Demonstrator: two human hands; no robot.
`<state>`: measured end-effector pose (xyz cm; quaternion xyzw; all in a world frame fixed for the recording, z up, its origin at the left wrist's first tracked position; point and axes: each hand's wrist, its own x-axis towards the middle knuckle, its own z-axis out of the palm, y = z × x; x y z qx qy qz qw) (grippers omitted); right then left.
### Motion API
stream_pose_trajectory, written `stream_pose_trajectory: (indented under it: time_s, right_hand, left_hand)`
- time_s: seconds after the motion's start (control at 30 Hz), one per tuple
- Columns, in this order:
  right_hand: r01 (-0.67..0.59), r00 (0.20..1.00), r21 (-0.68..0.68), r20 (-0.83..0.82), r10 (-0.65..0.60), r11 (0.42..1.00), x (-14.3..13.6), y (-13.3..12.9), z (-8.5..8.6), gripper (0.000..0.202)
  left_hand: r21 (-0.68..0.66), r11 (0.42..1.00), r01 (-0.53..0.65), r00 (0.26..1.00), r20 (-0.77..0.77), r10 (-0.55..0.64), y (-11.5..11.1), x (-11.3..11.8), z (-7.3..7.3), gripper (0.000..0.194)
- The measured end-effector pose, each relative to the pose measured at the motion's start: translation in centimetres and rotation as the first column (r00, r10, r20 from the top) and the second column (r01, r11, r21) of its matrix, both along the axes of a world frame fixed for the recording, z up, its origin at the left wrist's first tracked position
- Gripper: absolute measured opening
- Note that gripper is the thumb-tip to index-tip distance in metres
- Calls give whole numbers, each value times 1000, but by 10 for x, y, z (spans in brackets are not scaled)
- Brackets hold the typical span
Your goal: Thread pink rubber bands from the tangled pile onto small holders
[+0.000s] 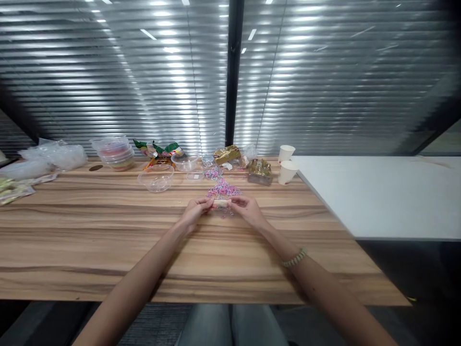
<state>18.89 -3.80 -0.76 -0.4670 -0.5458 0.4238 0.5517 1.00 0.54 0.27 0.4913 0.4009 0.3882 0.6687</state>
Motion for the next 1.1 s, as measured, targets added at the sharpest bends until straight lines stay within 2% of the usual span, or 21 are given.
stream_pose_trajectory:
  time_s: [0.27, 0.7, 1.1]
  right_hand:
    - [6, 1000, 24, 24, -7, 1000, 0, -1, 3, 36]
    - [-19, 999, 9, -27, 20, 1000, 1, 1, -1, 39]
    - [9, 1000, -26, -17, -9, 1000, 0, -1, 4, 42]
  left_hand:
    - [-8, 1000, -3, 1000, 18, 3, -1, 0, 0, 23]
    - [-9, 1000, -13, 1000, 28, 13, -3, 0, 3, 24]
    - [225, 974, -4, 994, -110, 29, -3, -2, 2, 34]
